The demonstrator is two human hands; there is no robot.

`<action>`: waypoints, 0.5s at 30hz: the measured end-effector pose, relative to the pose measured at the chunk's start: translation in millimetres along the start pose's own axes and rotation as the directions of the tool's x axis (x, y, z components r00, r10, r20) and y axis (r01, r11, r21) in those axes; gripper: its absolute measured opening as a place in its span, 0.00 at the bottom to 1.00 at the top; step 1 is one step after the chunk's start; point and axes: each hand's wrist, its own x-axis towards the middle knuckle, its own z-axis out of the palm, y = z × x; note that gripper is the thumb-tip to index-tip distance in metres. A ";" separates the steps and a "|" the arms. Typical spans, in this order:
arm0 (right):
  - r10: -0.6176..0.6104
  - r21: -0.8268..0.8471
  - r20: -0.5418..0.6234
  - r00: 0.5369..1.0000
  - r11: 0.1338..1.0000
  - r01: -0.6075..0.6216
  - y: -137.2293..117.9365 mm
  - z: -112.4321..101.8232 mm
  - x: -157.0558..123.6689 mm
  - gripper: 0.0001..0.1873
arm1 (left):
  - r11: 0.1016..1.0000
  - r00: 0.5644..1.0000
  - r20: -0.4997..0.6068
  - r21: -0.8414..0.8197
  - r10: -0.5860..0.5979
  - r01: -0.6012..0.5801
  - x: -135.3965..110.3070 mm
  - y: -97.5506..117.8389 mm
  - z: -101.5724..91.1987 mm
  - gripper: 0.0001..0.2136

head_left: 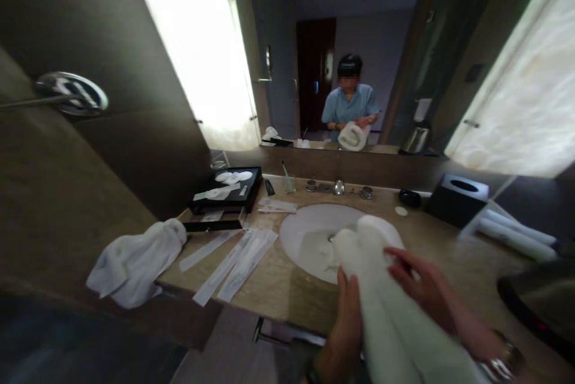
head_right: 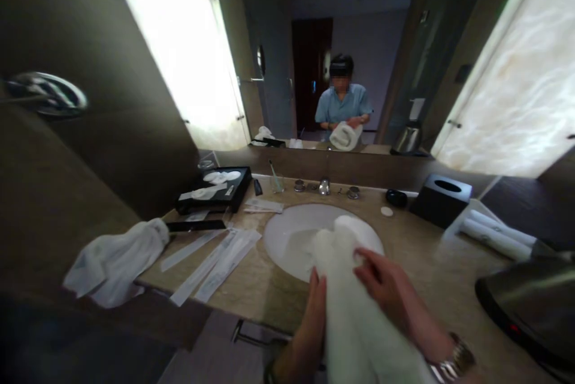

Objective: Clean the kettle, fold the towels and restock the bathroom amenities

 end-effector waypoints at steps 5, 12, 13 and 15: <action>-0.231 -0.367 0.340 0.911 0.860 0.355 -54.3 92.7 -8.3 0.19 | 0.939 0.945 -0.114 -0.201 -0.306 0.279 -33.0 -33.1 -104.5 0.28; -0.202 -0.290 0.011 0.979 0.937 0.196 -15.7 88.3 -108.1 0.26 | 0.852 0.966 0.127 0.456 0.224 -0.257 131.2 58.7 -69.4 0.20; -0.110 -0.264 -0.145 0.983 0.962 0.069 -1.0 82.6 -136.8 0.26 | 0.838 0.967 0.192 0.488 0.168 -0.242 146.8 55.7 -60.1 0.17; 0.218 -0.070 -0.462 0.860 0.958 -0.280 22.2 75.2 -191.1 0.34 | 0.824 0.963 0.256 0.524 0.088 -0.215 158.3 44.3 -53.4 0.20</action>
